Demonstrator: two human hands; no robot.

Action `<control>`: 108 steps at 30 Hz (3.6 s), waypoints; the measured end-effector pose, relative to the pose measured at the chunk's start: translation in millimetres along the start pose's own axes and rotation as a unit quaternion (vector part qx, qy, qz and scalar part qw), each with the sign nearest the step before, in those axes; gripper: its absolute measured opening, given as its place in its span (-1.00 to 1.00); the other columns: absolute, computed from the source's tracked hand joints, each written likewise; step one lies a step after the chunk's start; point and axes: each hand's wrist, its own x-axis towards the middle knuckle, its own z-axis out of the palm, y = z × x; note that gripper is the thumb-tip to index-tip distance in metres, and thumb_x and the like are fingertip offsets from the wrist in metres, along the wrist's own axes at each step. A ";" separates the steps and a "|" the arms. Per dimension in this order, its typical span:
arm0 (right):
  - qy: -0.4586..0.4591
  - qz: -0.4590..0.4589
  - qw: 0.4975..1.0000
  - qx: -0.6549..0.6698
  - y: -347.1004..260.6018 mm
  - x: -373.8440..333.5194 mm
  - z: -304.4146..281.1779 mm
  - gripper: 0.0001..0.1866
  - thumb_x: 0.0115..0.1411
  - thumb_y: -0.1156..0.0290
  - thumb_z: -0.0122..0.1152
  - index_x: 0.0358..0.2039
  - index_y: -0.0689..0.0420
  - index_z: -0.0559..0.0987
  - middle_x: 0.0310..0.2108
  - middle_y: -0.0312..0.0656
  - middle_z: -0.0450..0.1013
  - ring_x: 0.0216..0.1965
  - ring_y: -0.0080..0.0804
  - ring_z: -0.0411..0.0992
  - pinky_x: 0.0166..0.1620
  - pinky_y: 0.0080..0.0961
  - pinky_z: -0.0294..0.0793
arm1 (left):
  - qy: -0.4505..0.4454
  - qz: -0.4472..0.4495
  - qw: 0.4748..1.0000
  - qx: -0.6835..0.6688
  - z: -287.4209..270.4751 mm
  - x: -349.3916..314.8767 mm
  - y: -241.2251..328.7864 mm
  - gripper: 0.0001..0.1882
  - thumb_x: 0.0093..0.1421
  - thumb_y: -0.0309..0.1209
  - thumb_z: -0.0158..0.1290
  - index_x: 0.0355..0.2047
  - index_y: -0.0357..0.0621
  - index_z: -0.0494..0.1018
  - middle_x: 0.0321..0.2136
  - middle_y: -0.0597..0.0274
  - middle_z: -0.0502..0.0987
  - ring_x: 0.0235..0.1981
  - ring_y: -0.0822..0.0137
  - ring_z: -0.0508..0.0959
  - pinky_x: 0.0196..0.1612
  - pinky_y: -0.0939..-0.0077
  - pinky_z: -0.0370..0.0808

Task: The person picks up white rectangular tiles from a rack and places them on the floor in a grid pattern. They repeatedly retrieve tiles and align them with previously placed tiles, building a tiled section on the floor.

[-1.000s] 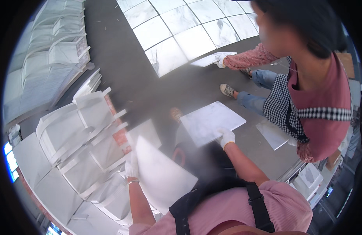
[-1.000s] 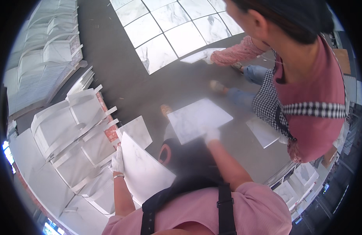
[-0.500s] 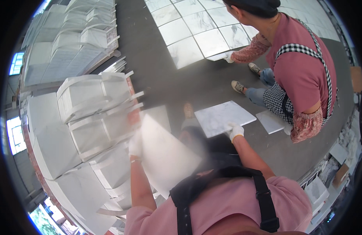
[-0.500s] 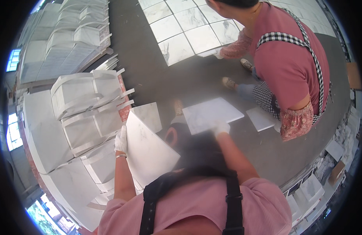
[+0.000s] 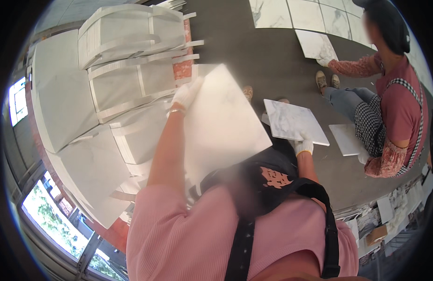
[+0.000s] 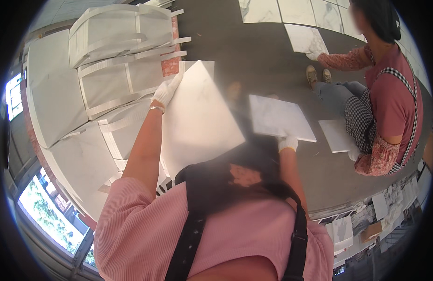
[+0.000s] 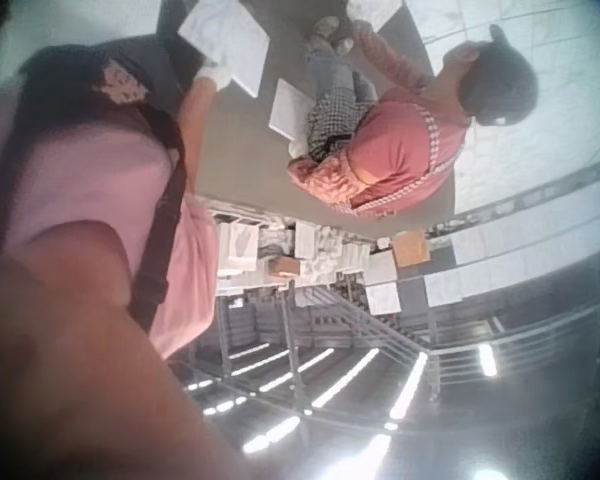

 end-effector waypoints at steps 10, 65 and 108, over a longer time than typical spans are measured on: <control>0.034 -0.034 0.991 0.128 21.9 -41.9 -32.8 -0.46 0.14 0.67 0.19 0.17 0.26 0.40 0.18 -0.02 0.30 0.13 0.03 0.34 0.11 0.03 0.57 | -0.068 -0.016 0.996 -0.050 11.6 46.2 41.5 -0.20 0.31 0.28 -0.19 0.11 -0.22 0.50 0.00 -0.04 0.59 0.11 0.07 0.53 0.22 0.31 0.33; 0.098 -0.092 0.963 0.233 51.4 -69.7 -145.6 -0.60 0.12 0.65 0.20 0.01 0.15 0.48 -0.10 -0.08 0.49 -0.20 -0.08 0.54 -0.31 -0.19 0.70 | -0.043 0.225 0.950 0.212 -12.5 78.6 122.4 -0.59 0.36 -0.34 -0.20 0.20 0.09 0.31 -0.13 -0.21 0.57 -0.09 -0.06 0.60 -0.01 0.01 0.51; 0.328 -0.069 0.925 -0.180 196.4 -170.9 -645.8 -0.76 0.16 0.28 0.26 -0.16 -0.07 0.72 -0.23 -0.06 0.64 -0.18 -0.04 0.59 -0.12 -0.22 0.58 | -0.301 0.380 0.732 0.479 425.7 -214.2 430.7 -0.60 0.37 -0.06 -0.22 0.16 0.23 0.30 0.08 0.04 0.53 0.11 -0.08 0.53 0.12 0.08 0.46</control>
